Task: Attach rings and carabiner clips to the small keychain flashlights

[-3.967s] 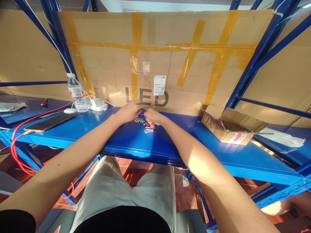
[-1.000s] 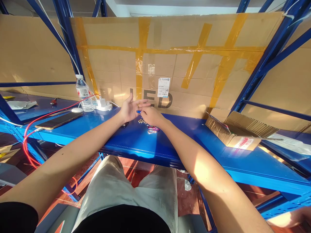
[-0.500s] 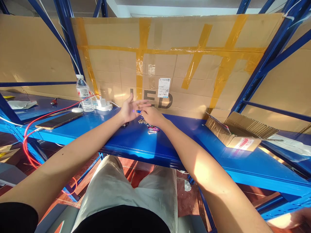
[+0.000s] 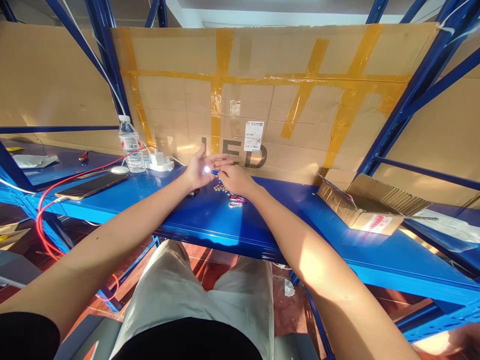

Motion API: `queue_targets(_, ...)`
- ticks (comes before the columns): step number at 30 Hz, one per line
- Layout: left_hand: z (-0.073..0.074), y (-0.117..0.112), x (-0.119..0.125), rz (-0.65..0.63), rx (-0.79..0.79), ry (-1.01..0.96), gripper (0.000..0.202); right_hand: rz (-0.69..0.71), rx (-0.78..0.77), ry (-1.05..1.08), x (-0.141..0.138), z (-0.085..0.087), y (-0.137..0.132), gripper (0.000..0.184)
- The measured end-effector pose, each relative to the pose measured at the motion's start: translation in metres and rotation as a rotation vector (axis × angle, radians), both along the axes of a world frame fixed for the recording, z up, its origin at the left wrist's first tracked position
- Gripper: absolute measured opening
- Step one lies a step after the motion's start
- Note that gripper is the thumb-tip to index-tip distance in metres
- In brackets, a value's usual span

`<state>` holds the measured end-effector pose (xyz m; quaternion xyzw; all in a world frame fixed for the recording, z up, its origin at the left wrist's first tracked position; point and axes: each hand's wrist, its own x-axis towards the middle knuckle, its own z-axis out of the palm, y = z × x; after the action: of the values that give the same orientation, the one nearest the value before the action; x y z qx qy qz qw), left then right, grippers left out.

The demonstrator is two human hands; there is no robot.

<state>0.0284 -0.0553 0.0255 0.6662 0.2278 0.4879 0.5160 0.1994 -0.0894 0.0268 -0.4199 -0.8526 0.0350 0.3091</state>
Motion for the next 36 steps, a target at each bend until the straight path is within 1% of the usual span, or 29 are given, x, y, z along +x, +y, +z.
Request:
queue_targets(5, -0.0001, 0.0004, -0.0003, -0.004, 0.008, 0.015, 0.09, -0.01, 0.018, -0.015, -0.0004, 0.0016, -0.0018, 0.032)
queue_targets(12, -0.0024, 0.0042, -0.0009, -0.089, -0.146, -0.121, 0.092, 0.007, 0.013, 0.01, 0.0012, -0.0001, 0.0006, 0.03)
queue_targets(18, -0.0016, 0.0033, -0.0001, -0.134, -0.229, -0.183, 0.093, 0.003, 0.009, -0.002, 0.0003, 0.0013, -0.0017, 0.032)
queue_targets(22, -0.0011, 0.0016, 0.0008, -0.133, -0.233, -0.196, 0.093, -0.007, 0.001, 0.003, -0.0005, 0.0037, -0.0035, 0.034)
queue_targets(25, -0.0008, -0.0001, 0.0017, -0.113, -0.224, -0.196, 0.094, 0.015, -0.001, 0.054, -0.0009, 0.0047, -0.0046, 0.035)
queue_targets(33, 0.0017, -0.005, 0.0029, -0.076, -0.181, -0.145, 0.091, 0.026, 0.034, 0.097, -0.0007, 0.0061, -0.0044, 0.04)
queue_targets(36, 0.0011, -0.0042, 0.0027, -0.088, -0.184, -0.161, 0.091, 0.011, 0.037, 0.107, -0.0003, 0.0059, -0.0032, 0.04)
